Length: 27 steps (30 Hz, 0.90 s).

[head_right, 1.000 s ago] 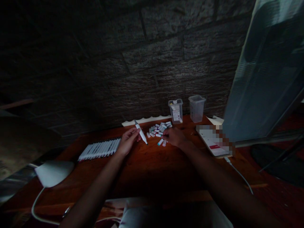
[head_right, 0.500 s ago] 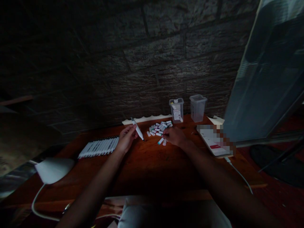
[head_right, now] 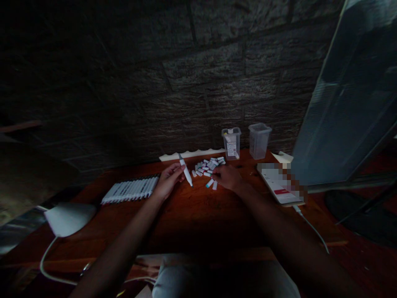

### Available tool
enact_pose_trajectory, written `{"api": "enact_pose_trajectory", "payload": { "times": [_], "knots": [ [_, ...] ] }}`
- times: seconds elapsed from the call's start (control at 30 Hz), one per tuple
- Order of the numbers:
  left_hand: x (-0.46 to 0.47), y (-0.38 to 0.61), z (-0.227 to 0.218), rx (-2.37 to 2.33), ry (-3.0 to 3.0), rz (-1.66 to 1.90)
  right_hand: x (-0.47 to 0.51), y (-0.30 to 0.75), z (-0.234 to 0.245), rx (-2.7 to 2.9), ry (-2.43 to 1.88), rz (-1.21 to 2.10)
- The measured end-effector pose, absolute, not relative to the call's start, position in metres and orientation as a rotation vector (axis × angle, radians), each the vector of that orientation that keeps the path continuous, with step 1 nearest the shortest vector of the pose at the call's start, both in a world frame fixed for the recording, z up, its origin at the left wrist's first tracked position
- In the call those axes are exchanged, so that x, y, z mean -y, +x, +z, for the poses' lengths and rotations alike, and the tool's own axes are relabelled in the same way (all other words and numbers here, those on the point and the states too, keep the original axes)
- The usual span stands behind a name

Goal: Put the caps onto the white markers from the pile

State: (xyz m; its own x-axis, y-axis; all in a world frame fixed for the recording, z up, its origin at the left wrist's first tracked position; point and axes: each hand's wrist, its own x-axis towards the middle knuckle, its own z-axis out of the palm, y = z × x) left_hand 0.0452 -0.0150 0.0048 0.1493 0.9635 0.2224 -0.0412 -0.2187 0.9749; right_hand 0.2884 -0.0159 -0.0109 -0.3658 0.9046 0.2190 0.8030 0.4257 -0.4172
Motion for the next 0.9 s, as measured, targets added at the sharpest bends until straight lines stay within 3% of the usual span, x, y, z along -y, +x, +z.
{"api": "enact_pose_trajectory", "payload": {
  "times": [0.3, 0.53, 0.9],
  "knots": [
    [0.017, 0.047, 0.002, -0.961, 1.577, 1.120, 0.018, 0.287, -0.006, 2.273, -1.462, 0.362],
    [0.019, 0.051, -0.012, -0.865, 2.031, 0.835, 0.019, 0.287, -0.009, 2.265, -1.431, 0.394],
    [0.029, 0.053, -0.004, -0.829, 2.096, 0.754, 0.017, 0.288, -0.008, 2.311, -1.430, 0.410]
  ]
}}
